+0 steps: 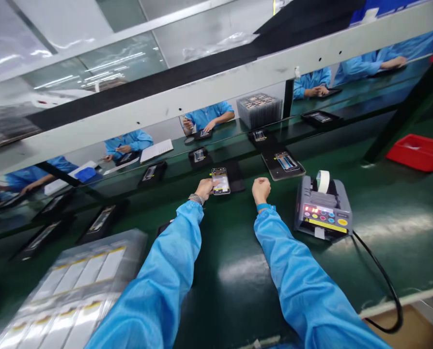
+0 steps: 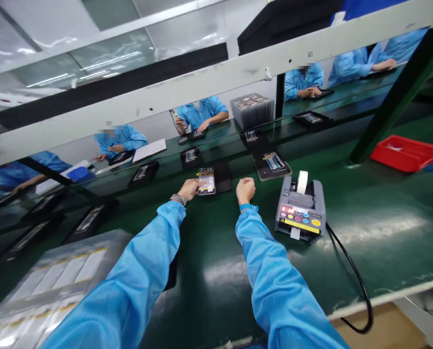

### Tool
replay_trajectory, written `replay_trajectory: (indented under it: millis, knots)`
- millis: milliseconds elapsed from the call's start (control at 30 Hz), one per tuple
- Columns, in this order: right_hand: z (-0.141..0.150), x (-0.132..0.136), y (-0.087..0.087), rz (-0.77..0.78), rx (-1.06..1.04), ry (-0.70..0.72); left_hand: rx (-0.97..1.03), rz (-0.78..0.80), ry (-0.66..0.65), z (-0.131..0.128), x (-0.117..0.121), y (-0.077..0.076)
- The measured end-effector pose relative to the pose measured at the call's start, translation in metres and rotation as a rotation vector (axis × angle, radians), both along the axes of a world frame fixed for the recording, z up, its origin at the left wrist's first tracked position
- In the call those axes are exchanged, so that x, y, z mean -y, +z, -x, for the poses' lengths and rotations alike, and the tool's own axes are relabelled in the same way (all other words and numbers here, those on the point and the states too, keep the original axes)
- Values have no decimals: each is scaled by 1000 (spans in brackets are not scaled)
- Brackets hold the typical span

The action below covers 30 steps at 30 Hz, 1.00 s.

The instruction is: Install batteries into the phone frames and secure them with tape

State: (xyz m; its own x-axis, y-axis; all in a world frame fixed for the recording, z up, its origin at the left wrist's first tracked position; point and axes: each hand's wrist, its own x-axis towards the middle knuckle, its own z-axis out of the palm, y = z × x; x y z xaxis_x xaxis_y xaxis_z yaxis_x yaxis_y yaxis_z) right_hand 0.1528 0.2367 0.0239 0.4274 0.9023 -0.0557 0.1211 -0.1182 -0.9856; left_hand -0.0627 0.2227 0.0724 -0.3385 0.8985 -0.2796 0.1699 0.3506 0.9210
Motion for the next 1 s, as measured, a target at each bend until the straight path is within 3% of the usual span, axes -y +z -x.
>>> replay_trajectory:
  millis: [167, 300, 400, 533, 667, 767, 833, 933, 1000]
  knots:
    - [-10, -14, -16, 0, 105, -84, -210, 130, -62, -12, -67, -26]
    - [-19, -20, -24, 11, 183, -98, -468, 157, -64, -6, -91, -37]
    - [-22, -23, -27, 32, 233, -97, -664, 164, -84, 13, -93, -31]
    - [-23, -25, -25, 68, 289, -92, -778, 171, -193, 57, -66, -1]
    - [-23, -15, -10, 130, 350, -61, -852, 113, -183, 126, 7, 44]
    - [-20, -4, 3, 166, 413, -49, -941, 45, -138, 192, 94, 78]
    - [-16, -3, 3, 167, 442, -32, -989, 71, -33, 237, 165, 96]
    - [-9, -8, -12, 105, 456, -125, -1020, 215, 225, 288, 277, 103]
    - [-7, -13, -26, 49, 441, -133, -1004, 296, 367, 304, 343, 93]
